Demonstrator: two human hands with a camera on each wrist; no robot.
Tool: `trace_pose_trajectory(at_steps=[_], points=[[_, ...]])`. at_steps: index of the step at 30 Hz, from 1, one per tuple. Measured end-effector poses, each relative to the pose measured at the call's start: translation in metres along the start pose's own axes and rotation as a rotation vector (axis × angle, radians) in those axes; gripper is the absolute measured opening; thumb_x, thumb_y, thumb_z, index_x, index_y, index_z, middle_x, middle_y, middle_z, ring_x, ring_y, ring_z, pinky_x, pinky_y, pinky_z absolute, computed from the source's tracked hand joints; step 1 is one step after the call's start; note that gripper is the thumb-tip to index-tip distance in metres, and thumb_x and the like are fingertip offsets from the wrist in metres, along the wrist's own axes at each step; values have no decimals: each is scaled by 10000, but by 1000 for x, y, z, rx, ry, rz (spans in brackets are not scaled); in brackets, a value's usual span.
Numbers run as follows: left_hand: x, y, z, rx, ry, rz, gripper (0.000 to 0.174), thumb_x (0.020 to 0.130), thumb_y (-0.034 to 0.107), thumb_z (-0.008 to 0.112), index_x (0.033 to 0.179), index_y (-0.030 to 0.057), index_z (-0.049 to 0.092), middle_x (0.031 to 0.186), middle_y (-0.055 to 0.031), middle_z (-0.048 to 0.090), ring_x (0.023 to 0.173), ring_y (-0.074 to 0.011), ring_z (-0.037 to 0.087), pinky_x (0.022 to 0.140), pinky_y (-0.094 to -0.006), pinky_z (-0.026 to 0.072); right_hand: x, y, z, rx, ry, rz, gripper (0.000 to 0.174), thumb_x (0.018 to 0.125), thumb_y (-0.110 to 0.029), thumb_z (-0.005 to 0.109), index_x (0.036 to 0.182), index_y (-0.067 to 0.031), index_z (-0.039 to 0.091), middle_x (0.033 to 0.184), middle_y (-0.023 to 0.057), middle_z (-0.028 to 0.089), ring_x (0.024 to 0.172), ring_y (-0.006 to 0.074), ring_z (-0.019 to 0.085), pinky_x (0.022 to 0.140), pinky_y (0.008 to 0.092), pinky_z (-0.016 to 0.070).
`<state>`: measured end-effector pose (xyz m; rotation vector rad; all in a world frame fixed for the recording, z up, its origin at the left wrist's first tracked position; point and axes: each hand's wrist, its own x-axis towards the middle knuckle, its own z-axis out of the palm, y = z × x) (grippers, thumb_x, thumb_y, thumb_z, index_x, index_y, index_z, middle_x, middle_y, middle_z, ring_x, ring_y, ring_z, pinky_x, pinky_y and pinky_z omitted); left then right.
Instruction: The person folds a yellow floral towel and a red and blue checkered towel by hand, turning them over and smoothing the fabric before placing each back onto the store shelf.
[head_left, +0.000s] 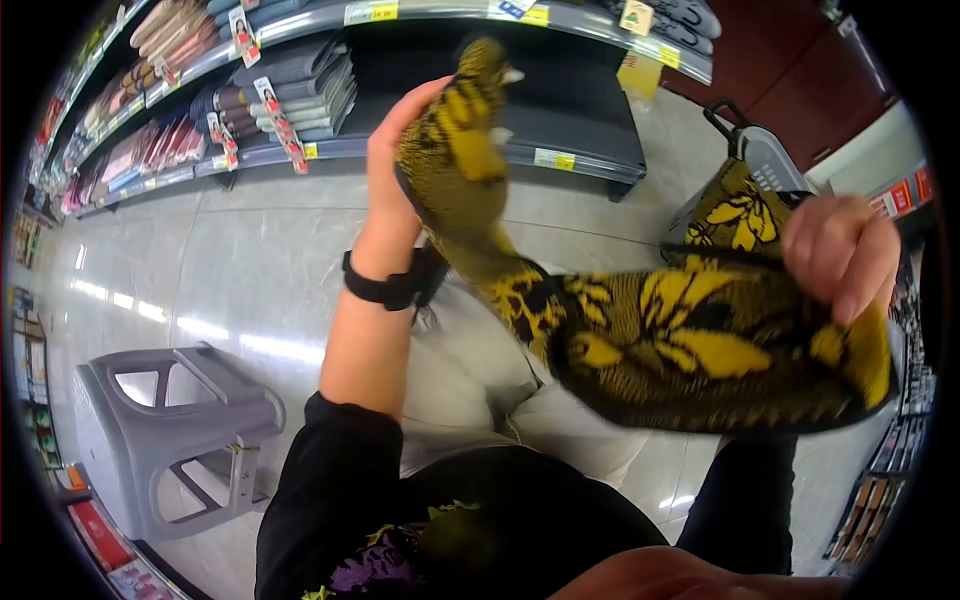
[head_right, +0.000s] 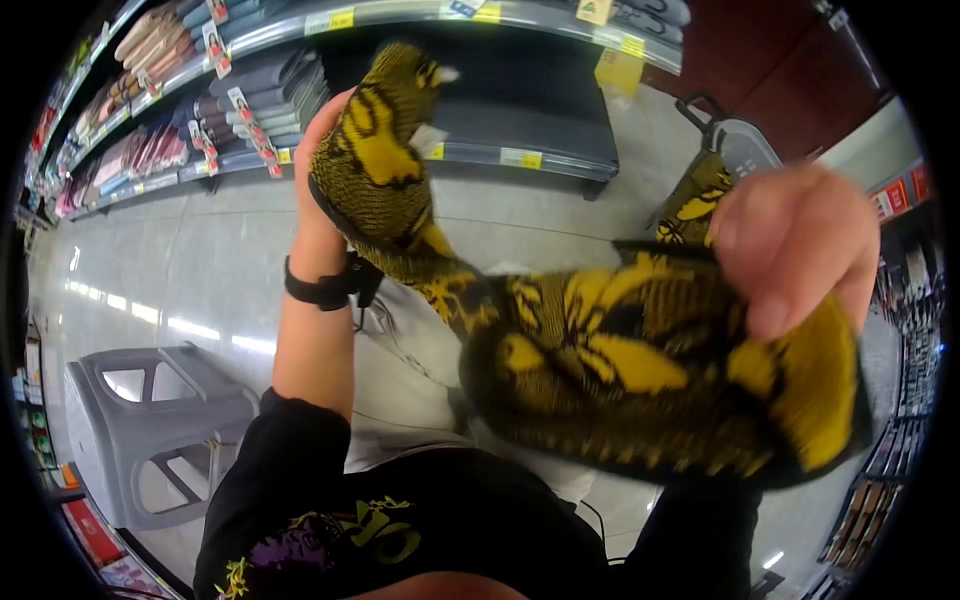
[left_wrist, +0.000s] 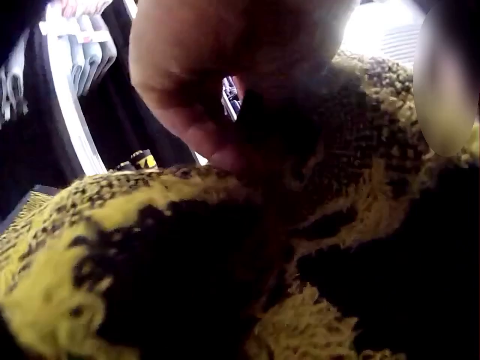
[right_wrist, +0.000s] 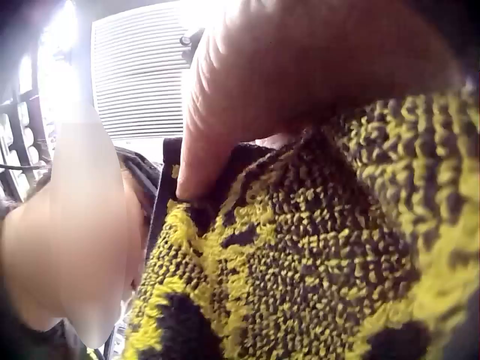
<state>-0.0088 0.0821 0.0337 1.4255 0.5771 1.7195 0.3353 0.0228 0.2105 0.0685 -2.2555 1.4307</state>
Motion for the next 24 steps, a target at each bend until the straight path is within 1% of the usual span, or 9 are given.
trace_pose_trajectory(at_steps=[3,8,11,14,16,19,21,23,24], points=[[7,-7,19,-10,-3,169,303,861,-14,606,1162,-11,640,1246,-133,604,1095,-180,600,932,-290,489,15,39,10,96,-78,-35,296,883,-277,722,1036,-31,659,854,114,597,561,159,531,465,274,395],[-9,-51,13,-93,-3,52,234,846,-52,597,1069,-12,657,1229,-138,604,1105,-201,589,955,-301,476,-2,105,35,18,273,-78,190,847,-225,748,943,-89,655,851,110,563,626,166,488,551,261,382],[-18,-76,9,-99,23,-44,243,848,-56,592,1077,-3,652,1206,-136,619,1116,-199,584,963,-299,471,-6,147,34,-20,302,-43,200,891,-278,684,893,-82,646,820,95,577,602,171,532,543,281,415],[-24,-95,1,174,61,-94,225,878,-36,583,1093,-4,640,1095,-98,657,1017,-161,613,897,-272,489,-22,191,43,54,458,-39,210,897,-263,671,902,-55,647,816,87,585,637,175,552,589,279,434],[-22,-107,-6,243,147,-166,202,911,-6,572,1104,-10,630,990,-54,673,897,-123,623,807,-242,500,-44,220,48,-8,744,36,189,886,-202,677,964,-32,653,869,84,607,733,173,577,678,263,459],[-21,-126,-38,177,243,-331,187,923,12,567,1099,0,631,947,-37,669,850,-110,614,763,-226,496,-62,241,42,-405,1313,523,259,877,-127,672,1091,15,638,990,78,662,873,149,623,796,251,485],[-18,-137,-58,244,336,-352,183,923,37,580,1095,8,634,965,-41,652,863,-111,602,764,-237,491,-83,256,23,-586,1655,619,242,944,-138,580,1135,-8,651,1075,69,651,973,182,612,833,287,483],[-15,-140,-72,274,454,-378,183,917,43,592,1090,9,639,986,-51,643,890,-125,603,783,-254,496,-101,253,6,-398,2074,411,289,956,-174,566,1191,-25,643,1158,86,632,1045,190,613,885,314,499],[-16,-142,-82,250,489,-364,177,918,46,585,1081,8,640,999,-63,637,907,-138,606,798,-267,498,-123,247,2,-339,2043,373,293,957,-171,561,1198,-24,642,1226,95,609,1107,214,603,926,338,502]])
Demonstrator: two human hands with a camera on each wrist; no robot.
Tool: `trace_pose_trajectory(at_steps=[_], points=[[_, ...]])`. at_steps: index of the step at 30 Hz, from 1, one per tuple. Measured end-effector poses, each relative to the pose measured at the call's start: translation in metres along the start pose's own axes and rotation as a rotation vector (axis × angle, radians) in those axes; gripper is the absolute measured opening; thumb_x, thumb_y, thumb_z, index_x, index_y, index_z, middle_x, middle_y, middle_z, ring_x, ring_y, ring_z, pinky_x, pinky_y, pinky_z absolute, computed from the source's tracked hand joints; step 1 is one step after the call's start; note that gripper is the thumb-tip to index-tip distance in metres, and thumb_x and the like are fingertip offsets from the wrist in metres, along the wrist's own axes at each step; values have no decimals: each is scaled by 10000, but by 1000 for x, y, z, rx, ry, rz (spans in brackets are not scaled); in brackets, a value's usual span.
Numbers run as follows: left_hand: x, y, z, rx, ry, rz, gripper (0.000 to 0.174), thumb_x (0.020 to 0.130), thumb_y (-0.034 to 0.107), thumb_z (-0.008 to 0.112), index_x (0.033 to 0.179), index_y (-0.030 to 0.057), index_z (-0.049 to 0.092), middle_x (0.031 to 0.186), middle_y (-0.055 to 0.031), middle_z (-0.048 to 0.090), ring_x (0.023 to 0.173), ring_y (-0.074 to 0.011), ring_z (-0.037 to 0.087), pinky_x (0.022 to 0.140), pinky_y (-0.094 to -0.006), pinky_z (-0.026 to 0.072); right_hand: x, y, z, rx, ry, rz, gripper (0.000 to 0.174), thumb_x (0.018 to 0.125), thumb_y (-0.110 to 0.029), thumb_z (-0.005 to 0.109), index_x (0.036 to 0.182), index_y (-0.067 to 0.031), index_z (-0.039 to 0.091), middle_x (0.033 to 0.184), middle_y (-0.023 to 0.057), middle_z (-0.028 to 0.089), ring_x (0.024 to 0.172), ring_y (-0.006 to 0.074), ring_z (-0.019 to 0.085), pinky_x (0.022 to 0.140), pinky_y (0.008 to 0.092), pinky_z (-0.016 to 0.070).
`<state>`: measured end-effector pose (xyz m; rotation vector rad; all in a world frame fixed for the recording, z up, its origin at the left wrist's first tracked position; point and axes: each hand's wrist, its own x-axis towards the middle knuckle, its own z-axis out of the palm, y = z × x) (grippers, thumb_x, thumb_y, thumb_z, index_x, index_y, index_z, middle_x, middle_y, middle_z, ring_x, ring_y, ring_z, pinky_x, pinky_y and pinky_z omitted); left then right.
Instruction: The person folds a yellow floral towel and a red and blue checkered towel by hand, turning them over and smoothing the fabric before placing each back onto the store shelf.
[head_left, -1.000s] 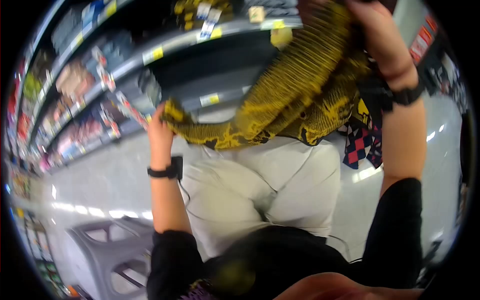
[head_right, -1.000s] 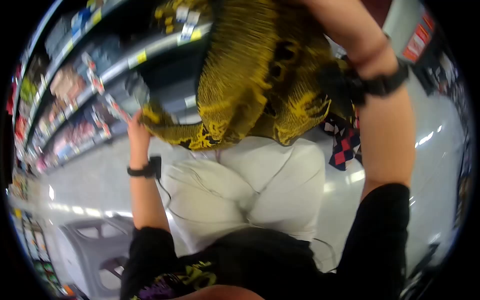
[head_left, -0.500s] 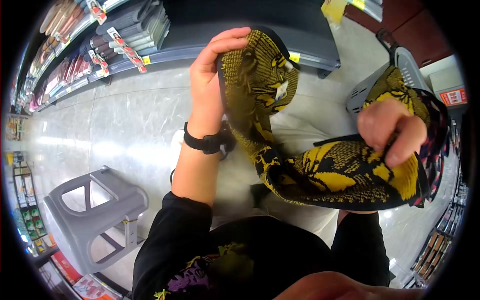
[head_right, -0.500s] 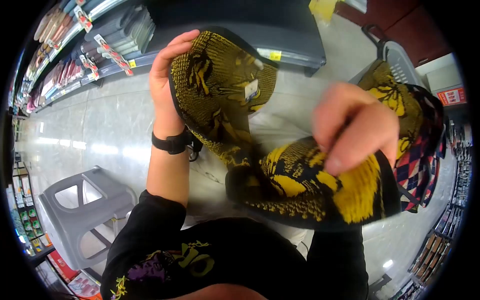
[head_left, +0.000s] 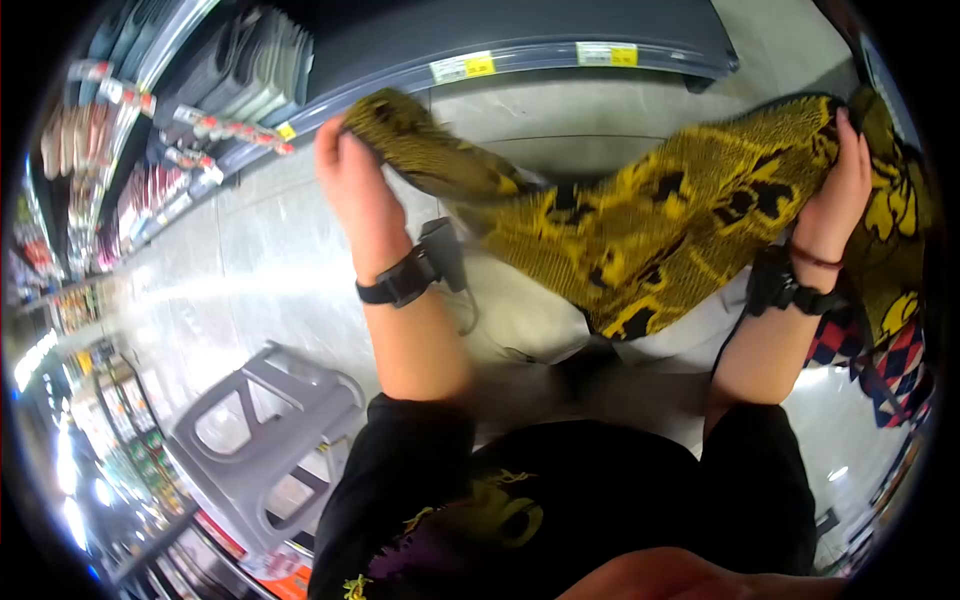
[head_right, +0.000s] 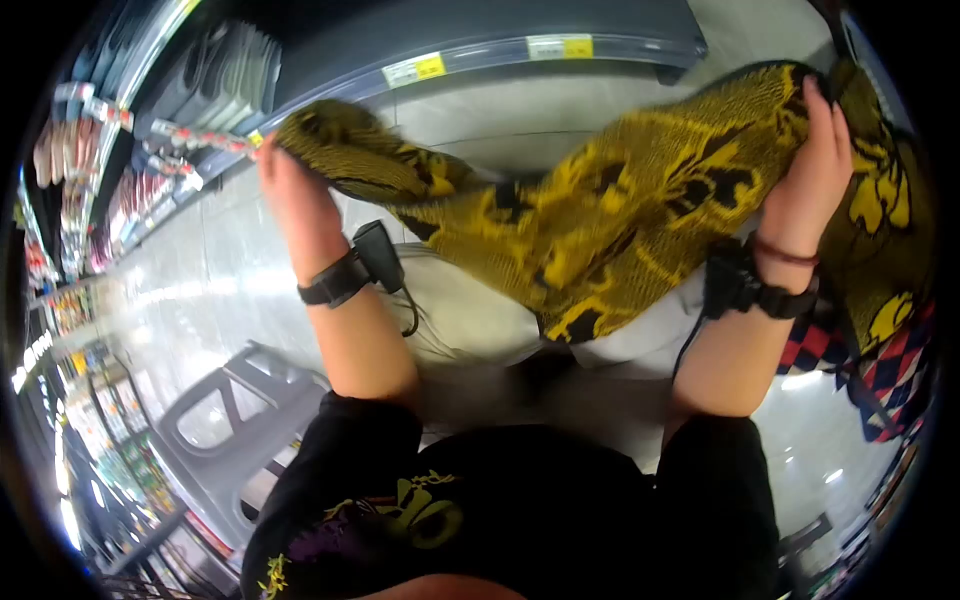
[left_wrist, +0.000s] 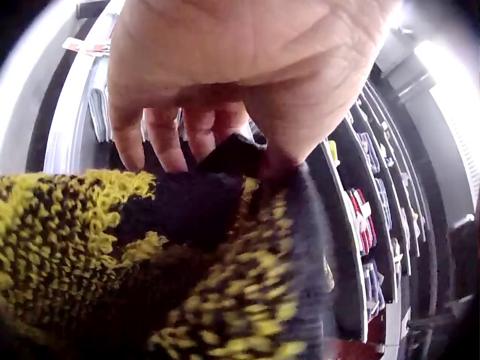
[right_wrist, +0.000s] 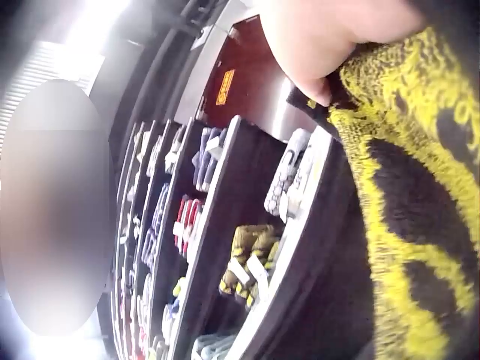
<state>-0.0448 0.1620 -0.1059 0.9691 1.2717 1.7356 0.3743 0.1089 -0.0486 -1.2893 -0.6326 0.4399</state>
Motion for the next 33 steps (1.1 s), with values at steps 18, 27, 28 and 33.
trace_pose_trajectory(at_steps=[18,27,28,33], points=[[-38,47,29,328,-238,-132,183,907,182,679,806,43,616,742,3,613,656,-69,512,611,-217,405,-19,-47,-46,-632,-104,-884,334,871,30,568,1202,10,603,1193,114,606,1136,217,557,965,276,430],[-104,27,90,3,-491,-378,122,933,125,627,855,31,621,804,-4,635,742,-73,559,697,-213,445,-138,15,63,-50,-752,18,182,843,-25,682,1008,-3,609,905,26,672,743,73,593,660,231,494],[-110,25,93,-2,-480,-367,100,932,113,626,896,19,630,823,-15,646,756,-81,573,715,-218,456,-141,19,66,-136,-663,-237,168,800,-13,693,953,8,626,868,49,668,676,103,588,604,240,483],[-113,0,90,0,-488,-288,142,925,54,614,1043,-19,642,908,-56,677,796,-102,617,748,-231,490,-133,28,69,-127,-668,-348,214,766,-126,705,973,-90,669,796,78,638,683,236,630,610,307,511]])
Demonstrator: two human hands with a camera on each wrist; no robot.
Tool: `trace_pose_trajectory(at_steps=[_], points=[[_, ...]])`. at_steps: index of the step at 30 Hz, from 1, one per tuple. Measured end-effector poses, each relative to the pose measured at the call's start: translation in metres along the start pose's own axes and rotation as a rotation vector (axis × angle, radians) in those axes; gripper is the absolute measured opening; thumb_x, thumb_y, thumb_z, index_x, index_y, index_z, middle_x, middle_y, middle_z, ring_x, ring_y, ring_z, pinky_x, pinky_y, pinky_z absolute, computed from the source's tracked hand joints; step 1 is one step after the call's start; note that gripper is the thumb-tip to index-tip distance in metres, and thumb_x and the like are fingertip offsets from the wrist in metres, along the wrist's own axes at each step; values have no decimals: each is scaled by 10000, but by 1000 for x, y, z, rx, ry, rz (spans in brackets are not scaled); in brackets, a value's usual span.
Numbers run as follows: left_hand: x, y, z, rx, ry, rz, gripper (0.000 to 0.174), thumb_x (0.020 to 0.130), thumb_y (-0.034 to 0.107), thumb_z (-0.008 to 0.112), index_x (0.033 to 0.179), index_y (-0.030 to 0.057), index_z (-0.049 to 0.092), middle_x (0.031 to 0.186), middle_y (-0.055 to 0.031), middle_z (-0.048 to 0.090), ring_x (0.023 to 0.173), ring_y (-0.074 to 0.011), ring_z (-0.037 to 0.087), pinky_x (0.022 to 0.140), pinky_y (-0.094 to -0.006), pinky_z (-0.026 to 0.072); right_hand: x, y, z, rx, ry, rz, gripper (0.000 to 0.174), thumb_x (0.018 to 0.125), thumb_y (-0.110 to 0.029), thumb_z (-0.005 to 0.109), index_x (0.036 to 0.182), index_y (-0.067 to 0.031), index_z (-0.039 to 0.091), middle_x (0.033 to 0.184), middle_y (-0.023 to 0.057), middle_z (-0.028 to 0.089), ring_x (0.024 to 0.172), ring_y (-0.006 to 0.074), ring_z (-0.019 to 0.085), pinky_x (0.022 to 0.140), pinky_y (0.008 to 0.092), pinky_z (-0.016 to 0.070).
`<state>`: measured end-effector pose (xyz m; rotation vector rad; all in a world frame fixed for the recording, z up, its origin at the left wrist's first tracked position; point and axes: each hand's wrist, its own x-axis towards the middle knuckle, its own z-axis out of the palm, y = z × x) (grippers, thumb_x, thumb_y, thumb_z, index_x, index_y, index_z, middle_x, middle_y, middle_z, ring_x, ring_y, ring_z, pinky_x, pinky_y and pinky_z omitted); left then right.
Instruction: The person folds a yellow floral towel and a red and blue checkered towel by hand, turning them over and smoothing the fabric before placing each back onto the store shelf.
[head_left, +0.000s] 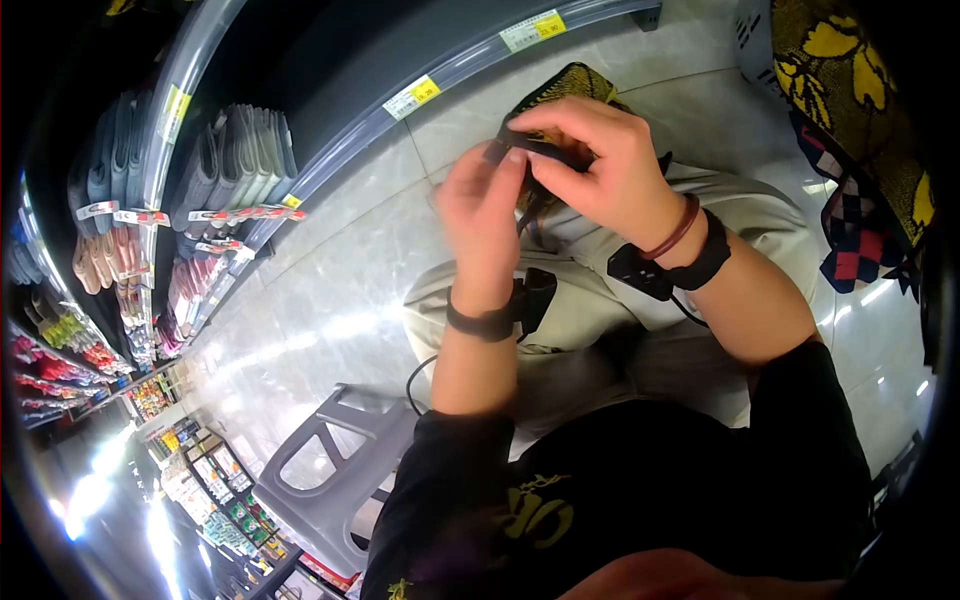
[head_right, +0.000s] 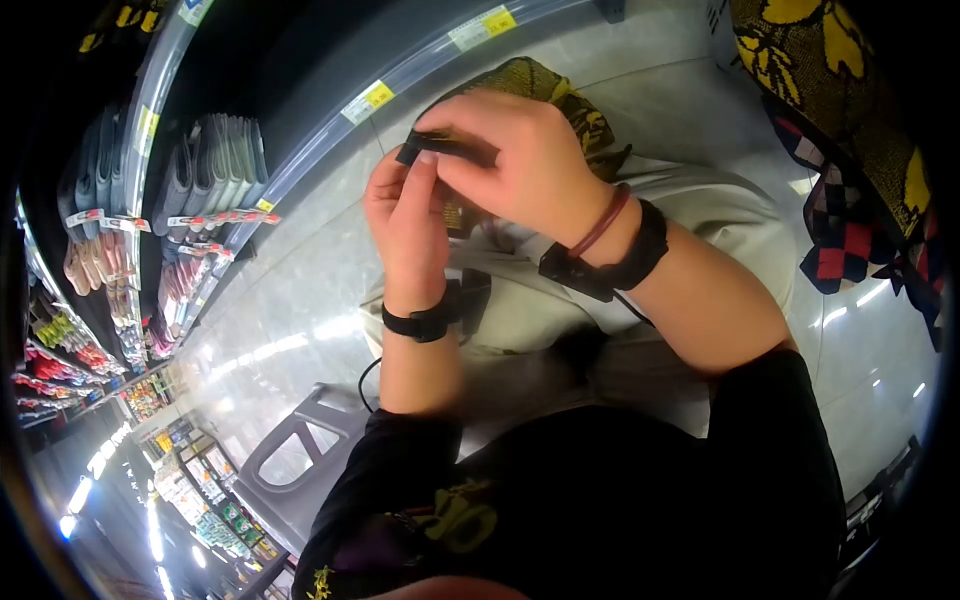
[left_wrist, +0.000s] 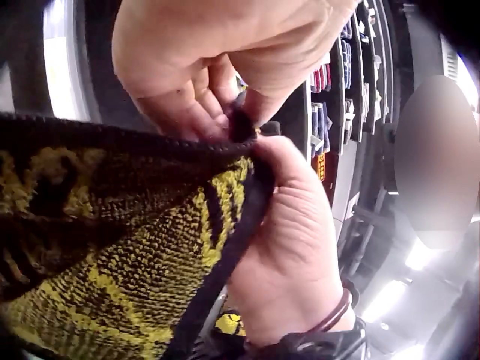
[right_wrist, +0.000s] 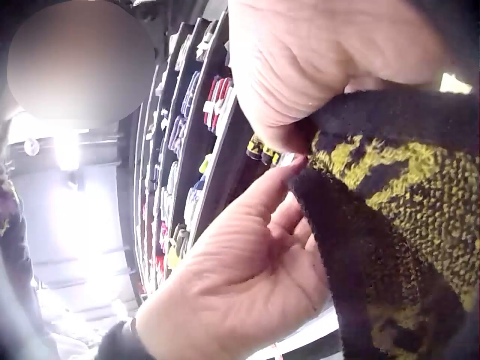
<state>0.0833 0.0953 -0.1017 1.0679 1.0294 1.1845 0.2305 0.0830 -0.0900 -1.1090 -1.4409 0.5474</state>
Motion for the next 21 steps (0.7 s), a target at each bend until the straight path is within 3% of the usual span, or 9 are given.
trace_pose_trajectory(at_steps=[4,5,9,10,12,13,16,21], points=[[4,-7,-9,97,53,65,179,925,10,583,1088,-42,634,951,-78,679,812,-121,628,771,-250,516,1,7,1,99,-123,-71,288,790,-141,716,1067,-68,692,824,89,619,740,245,624,653,321,511],[3,-5,-6,58,55,54,191,947,53,558,1092,-41,638,946,-76,675,834,-133,631,802,-268,524,2,9,2,107,-132,-64,276,800,-129,706,1071,-76,697,820,84,617,734,239,623,646,321,509],[4,-8,-11,-13,56,57,274,991,178,521,1085,-46,647,923,-46,652,814,-106,600,720,-231,487,5,19,3,-7,-148,-122,241,826,-105,681,1065,-97,707,807,65,617,704,216,622,616,312,498],[4,-10,-10,47,62,74,272,992,177,522,1078,-48,648,908,-36,645,801,-95,584,705,-224,474,6,23,6,8,-128,-141,255,810,-87,695,1064,-106,704,778,52,609,649,192,602,590,289,485],[3,-10,-5,167,64,105,270,995,176,522,1063,-53,650,879,-16,632,773,-72,552,676,-212,446,4,17,3,72,-150,27,280,790,-61,708,1066,-112,699,751,43,604,604,162,571,571,272,472],[1,-6,-2,241,30,177,263,996,169,522,1029,-56,653,826,17,597,747,-51,499,661,-198,414,3,16,2,93,-159,37,339,786,18,716,1116,-55,688,784,32,606,605,94,480,561,229,428],[1,-7,-2,267,-13,282,247,996,161,526,1000,-51,654,790,35,571,728,-45,466,647,-191,386,2,20,2,67,-158,-63,331,786,21,716,1107,-56,693,804,31,621,614,86,483,562,226,425],[-3,-3,-5,200,-123,193,232,964,123,561,1070,-67,640,1021,-87,637,916,-132,572,813,-257,457,0,25,-2,135,-146,11,222,846,-3,689,1066,-33,695,900,29,662,686,76,533,631,208,449]])
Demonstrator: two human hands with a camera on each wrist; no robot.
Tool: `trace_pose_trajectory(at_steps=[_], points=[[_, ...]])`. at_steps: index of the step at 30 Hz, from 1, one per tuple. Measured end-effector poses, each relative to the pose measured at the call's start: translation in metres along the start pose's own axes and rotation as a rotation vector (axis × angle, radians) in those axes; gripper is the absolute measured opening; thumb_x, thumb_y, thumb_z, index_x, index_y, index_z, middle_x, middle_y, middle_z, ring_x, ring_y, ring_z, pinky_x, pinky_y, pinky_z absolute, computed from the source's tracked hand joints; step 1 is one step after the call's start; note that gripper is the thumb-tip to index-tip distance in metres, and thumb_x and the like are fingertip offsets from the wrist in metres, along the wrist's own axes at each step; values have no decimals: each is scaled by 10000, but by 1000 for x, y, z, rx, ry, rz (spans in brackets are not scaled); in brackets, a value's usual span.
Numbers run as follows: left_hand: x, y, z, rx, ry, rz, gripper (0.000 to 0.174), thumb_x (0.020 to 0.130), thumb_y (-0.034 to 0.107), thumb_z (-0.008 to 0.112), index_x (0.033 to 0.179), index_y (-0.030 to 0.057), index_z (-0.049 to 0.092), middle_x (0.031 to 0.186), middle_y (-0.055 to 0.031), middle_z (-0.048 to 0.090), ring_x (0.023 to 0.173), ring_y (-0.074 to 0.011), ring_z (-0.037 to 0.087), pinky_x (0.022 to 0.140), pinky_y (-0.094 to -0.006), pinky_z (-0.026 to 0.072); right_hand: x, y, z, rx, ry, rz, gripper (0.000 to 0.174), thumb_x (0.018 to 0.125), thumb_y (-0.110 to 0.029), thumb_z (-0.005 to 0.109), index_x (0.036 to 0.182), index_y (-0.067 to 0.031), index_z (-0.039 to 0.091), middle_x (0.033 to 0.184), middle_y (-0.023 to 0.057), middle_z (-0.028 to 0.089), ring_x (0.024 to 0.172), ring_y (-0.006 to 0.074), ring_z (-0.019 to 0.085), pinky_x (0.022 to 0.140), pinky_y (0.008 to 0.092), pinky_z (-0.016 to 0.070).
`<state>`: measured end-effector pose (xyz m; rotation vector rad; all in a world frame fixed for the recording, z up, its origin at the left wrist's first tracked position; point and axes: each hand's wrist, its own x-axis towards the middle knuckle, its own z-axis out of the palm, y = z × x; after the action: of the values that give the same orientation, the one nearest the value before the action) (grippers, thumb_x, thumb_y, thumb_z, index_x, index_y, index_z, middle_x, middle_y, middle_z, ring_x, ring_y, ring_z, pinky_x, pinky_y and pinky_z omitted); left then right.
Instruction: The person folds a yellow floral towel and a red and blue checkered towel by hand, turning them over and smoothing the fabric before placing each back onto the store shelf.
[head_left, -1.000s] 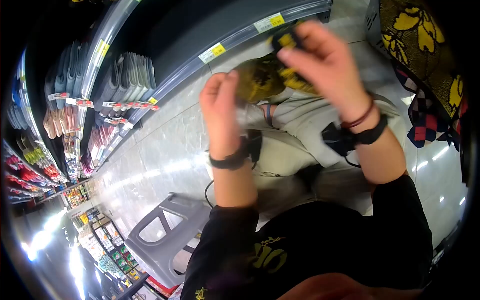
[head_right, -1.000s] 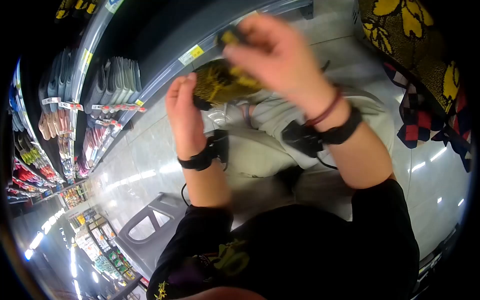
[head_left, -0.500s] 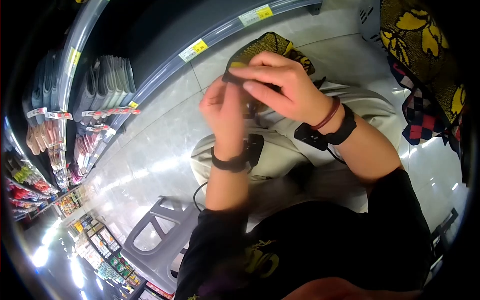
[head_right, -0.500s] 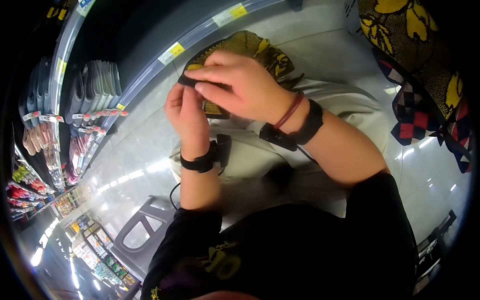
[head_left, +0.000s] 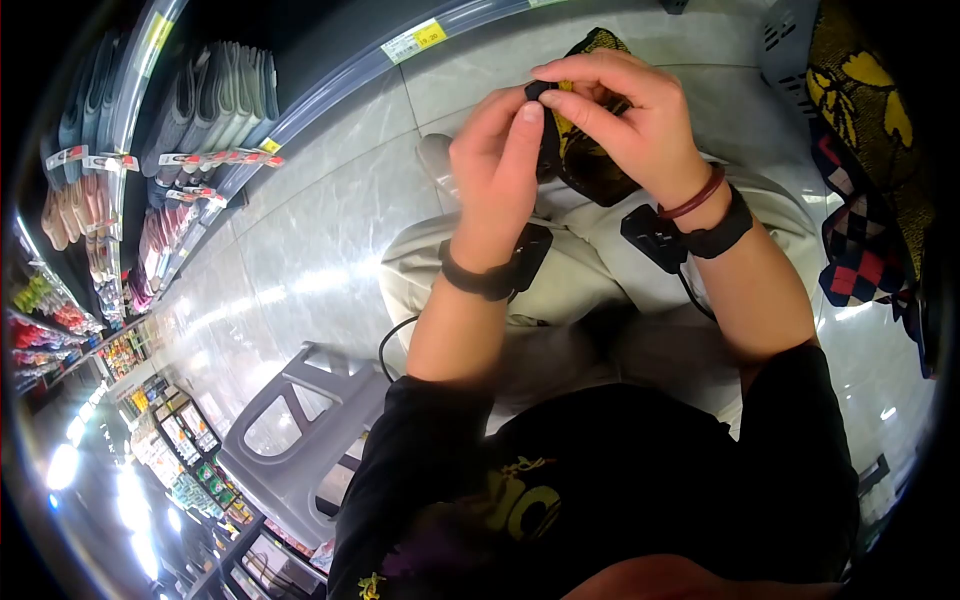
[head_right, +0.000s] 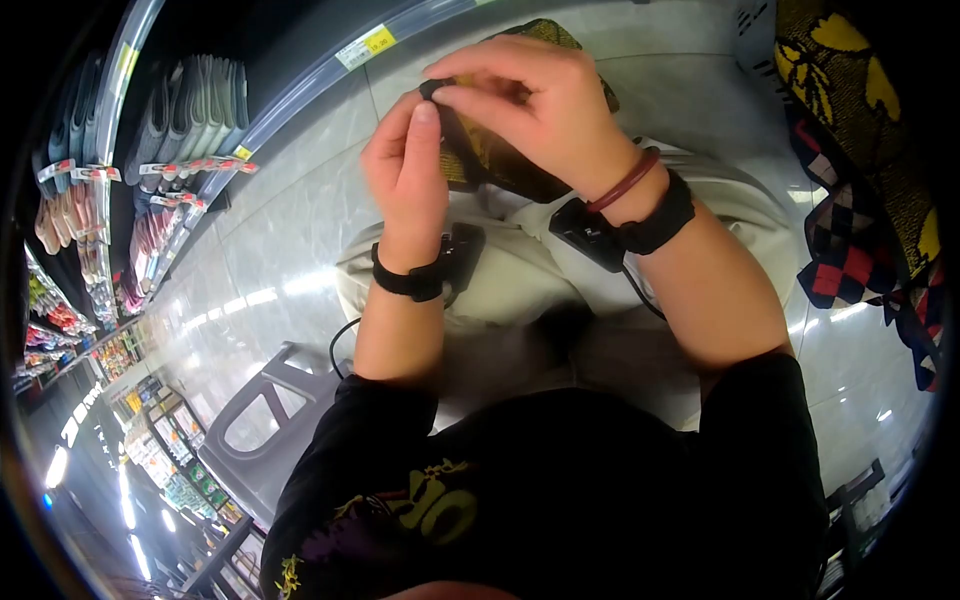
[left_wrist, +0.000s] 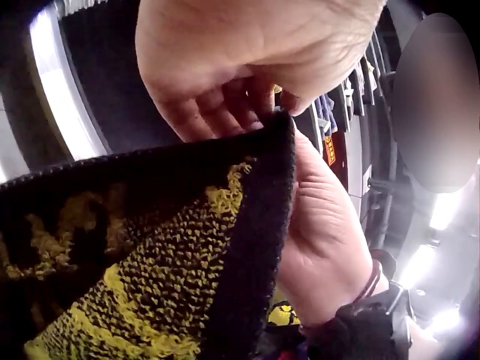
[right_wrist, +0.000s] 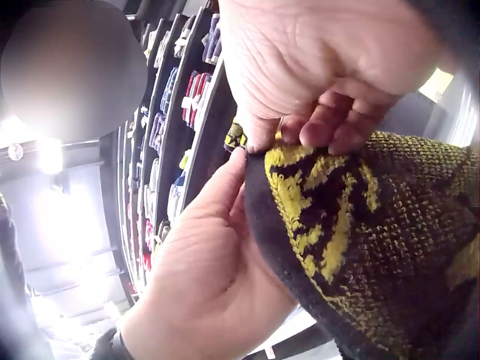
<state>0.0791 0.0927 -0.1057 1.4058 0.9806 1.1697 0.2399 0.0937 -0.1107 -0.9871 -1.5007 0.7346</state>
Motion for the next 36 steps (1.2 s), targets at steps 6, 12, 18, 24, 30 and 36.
trace_pose_trajectory(at_steps=[6,12,18,24,30,36], points=[[2,-3,0,-347,-23,-157,239,960,133,592,1127,-29,644,1040,-46,665,938,-105,597,856,-250,474,3,-2,1,112,-3,105,146,847,-45,705,992,-43,704,830,-17,642,662,44,514,599,187,423],[9,-12,-12,-461,-98,-330,154,920,84,637,1049,4,662,971,-6,666,895,-73,600,794,-234,501,0,7,2,75,-114,151,159,910,27,603,1061,1,644,1006,41,643,903,114,599,818,241,478],[16,-25,-11,-727,-179,-285,190,921,62,621,1089,-22,651,1024,-41,676,932,-91,609,852,-234,489,-5,37,-10,21,-142,158,169,969,-40,559,1127,5,598,1105,45,604,996,117,561,884,252,448],[13,-19,-9,-709,-147,-218,210,932,52,601,1119,-31,644,1050,-55,675,975,-96,603,882,-241,485,-7,37,-5,10,-105,198,202,978,-52,552,1166,3,601,1106,36,609,987,104,563,876,238,448],[11,-23,-5,-604,-41,-149,227,920,30,610,1135,-31,649,1072,-66,677,996,-118,612,896,-257,493,-2,37,-1,19,-79,159,188,961,-42,574,1138,3,619,1080,39,634,957,103,574,854,236,460],[6,-13,-4,-506,17,-183,253,925,76,616,1158,-14,659,1056,-54,684,951,-104,614,854,-257,506,-3,23,4,102,25,162,167,914,-9,637,1080,-12,621,1006,30,653,909,100,606,825,226,482]])
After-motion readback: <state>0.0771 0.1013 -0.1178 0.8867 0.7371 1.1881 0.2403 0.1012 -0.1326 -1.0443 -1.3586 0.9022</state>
